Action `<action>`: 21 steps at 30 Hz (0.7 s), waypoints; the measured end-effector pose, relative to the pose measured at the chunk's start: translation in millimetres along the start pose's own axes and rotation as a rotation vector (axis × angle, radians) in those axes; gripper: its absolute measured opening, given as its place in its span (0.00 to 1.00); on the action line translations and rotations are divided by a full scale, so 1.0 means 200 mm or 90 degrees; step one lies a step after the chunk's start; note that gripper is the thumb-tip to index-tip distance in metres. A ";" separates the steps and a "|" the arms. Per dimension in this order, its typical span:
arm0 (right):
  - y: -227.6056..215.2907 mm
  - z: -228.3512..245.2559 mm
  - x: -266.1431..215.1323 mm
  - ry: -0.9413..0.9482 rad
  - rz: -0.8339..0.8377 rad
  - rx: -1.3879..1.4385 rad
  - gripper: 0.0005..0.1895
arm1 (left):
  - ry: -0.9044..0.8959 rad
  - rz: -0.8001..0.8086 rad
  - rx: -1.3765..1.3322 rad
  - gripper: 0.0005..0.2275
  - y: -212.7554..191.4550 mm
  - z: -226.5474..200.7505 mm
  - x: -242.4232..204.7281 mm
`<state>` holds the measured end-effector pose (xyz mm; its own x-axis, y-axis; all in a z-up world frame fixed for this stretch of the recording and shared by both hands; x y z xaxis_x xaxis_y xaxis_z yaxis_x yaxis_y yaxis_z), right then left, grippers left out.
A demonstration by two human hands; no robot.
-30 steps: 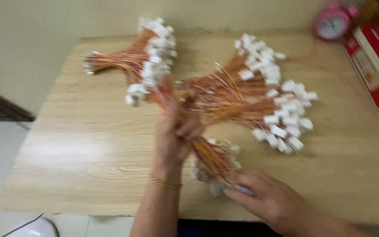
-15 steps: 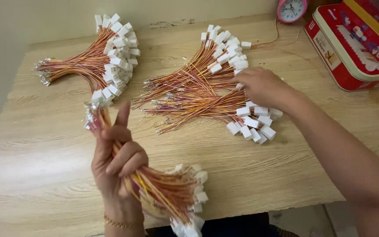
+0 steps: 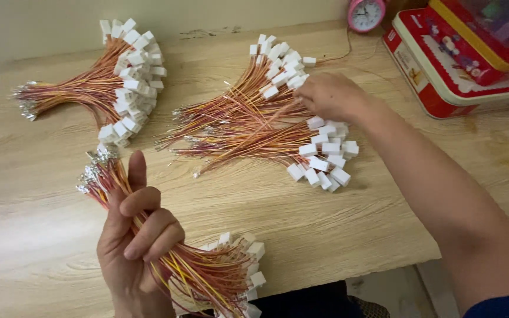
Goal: The person repeatedly picks up bundles of multi-colored wires with white connectors, separates them by hand, and places them into distinct piles on a wooden table. The action is continuous throughout the clip, with no tools used.
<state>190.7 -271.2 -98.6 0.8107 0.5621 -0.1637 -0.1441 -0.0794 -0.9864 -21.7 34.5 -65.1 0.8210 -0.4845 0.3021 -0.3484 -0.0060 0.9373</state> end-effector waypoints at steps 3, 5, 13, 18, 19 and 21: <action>-0.13 0.00 -0.09 -0.003 -0.046 0.067 0.15 | 0.000 -0.015 0.017 0.19 -0.01 0.01 0.00; -0.20 -0.03 -0.19 -0.016 -0.114 0.152 0.14 | -0.002 -0.019 0.027 0.19 -0.01 0.02 0.01; 0.00 -0.02 -0.28 0.050 -0.042 0.300 0.14 | -0.013 -0.024 0.027 0.17 -0.01 0.06 0.04; 0.09 -0.10 -0.25 0.092 0.001 0.207 0.13 | 0.008 -0.080 0.051 0.16 0.00 0.05 0.03; 0.07 -0.09 -0.26 0.090 0.000 0.208 0.13 | 0.009 -0.081 0.052 0.16 -0.01 0.05 0.02; 0.04 -0.08 -0.29 0.118 -0.040 0.226 0.15 | 0.012 -0.084 0.053 0.15 -0.02 0.04 0.02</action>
<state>152.9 -317.6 -96.7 0.9082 0.3963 -0.1349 -0.2514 0.2587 -0.9326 -21.4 25.7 -68.3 0.8702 -0.4580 0.1815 -0.2725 -0.1407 0.9518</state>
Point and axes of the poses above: each hand's wrist, its own x-axis towards the middle knuckle, its own y-axis out of the palm, z = x × y, the point moved 7 cm from there along x, towards the middle knuckle, and after that the axes turned 15 degrees about -y, right-handed, at the moved point
